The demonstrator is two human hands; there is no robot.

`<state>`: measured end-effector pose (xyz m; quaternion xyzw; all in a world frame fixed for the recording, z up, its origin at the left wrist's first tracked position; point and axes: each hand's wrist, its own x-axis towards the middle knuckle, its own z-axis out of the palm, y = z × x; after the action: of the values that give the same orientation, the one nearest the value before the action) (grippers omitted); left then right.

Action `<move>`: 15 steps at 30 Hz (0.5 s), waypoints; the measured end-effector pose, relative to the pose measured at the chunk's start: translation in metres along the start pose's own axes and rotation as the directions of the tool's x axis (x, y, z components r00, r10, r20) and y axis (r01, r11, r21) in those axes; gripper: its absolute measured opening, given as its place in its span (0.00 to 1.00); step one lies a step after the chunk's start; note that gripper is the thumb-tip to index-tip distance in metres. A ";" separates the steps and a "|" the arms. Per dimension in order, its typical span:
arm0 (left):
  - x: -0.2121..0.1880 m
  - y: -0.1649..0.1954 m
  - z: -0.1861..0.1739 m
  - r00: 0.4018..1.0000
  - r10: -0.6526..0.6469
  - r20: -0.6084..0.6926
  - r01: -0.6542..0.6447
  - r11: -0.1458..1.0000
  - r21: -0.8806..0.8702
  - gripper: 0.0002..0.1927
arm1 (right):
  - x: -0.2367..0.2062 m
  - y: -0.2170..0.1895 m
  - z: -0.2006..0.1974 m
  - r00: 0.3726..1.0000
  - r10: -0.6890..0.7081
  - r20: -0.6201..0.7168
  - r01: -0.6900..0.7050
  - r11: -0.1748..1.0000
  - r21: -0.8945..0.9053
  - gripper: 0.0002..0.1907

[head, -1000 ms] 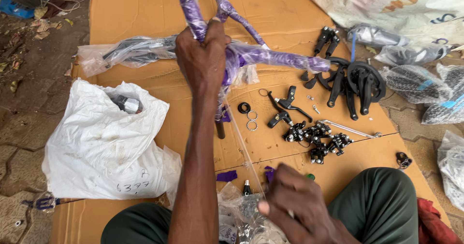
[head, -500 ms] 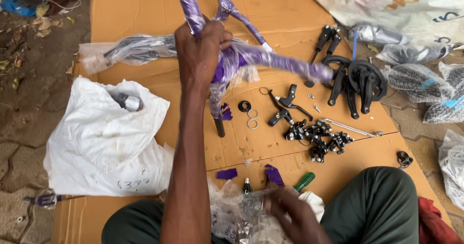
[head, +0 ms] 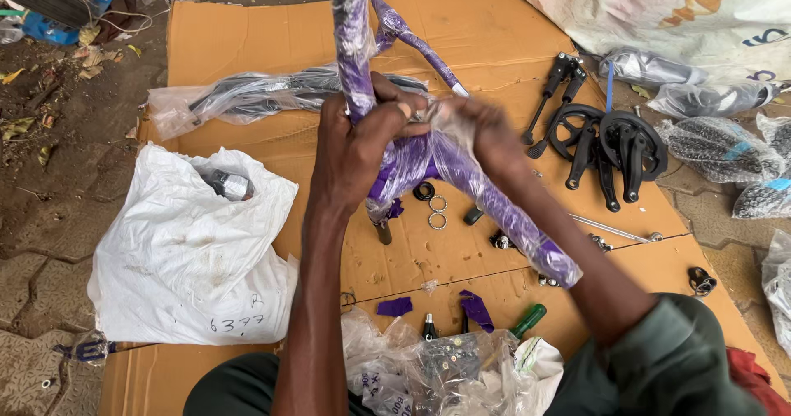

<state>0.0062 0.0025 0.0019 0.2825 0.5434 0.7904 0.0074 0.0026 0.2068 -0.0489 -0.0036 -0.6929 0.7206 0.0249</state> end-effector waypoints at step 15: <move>0.028 -0.005 0.004 0.897 0.122 -0.425 0.105 0.875 0.472 0.14 | -0.145 0.024 0.017 0.954 -0.236 0.184 0.287 0.544 -0.789 0.11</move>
<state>-0.0166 0.0170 0.0113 0.0910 0.7093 0.6726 -0.1905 0.1462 0.1833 -0.0764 0.1087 -0.9367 0.3147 0.1081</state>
